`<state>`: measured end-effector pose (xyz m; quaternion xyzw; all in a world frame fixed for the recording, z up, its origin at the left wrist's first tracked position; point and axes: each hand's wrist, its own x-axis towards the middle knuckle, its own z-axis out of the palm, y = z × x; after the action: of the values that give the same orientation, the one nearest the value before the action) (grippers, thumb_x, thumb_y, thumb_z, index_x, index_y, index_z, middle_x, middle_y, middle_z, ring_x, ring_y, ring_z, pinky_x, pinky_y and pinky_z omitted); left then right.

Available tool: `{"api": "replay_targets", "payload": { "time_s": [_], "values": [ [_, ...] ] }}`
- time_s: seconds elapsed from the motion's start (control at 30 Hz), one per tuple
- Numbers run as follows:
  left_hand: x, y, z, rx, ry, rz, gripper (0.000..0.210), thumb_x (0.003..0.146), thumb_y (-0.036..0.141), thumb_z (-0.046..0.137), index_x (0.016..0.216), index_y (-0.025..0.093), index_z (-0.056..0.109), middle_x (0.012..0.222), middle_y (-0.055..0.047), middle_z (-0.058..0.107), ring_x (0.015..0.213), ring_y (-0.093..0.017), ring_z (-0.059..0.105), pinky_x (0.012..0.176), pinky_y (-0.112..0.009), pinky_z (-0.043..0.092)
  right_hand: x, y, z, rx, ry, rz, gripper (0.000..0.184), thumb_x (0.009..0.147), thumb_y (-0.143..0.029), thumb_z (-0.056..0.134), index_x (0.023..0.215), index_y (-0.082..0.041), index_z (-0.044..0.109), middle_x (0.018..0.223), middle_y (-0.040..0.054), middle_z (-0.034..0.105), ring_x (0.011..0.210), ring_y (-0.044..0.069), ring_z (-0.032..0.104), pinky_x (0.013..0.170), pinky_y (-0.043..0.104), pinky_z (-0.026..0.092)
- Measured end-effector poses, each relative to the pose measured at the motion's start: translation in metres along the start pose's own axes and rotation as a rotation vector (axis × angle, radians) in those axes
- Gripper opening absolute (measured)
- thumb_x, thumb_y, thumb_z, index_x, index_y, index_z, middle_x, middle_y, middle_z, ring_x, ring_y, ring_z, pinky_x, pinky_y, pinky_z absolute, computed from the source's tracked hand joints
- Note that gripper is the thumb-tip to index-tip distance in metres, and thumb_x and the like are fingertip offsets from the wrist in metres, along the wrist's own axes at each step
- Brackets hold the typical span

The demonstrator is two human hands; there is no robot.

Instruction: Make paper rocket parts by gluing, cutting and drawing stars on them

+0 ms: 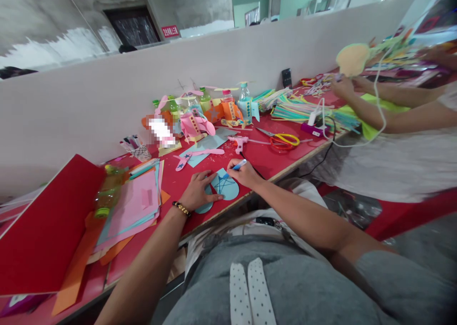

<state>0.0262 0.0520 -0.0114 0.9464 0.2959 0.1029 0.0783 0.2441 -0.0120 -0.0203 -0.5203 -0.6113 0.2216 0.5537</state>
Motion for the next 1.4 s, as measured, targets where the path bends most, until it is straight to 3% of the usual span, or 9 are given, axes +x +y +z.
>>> {"api": "replay_targets", "payload": {
  "time_s": [1.4],
  "values": [
    [0.0004, 0.0000, -0.0014, -0.033, -0.023, -0.002, 0.087, 0.070, 0.069, 0.066, 0.141, 0.023, 0.048, 0.145, -0.014, 0.044, 0.133, -0.035, 0.037, 0.110, -0.051, 0.032, -0.0013, -0.0016, 0.0007, 0.022, -0.057, 0.018, 0.008, 0.073, -0.023, 0.058, 0.068, -0.017, 0.059, 0.060, -0.0026, 0.058, 0.057, 0.011, 0.051, 0.054, 0.022, 0.037]
  ]
}}
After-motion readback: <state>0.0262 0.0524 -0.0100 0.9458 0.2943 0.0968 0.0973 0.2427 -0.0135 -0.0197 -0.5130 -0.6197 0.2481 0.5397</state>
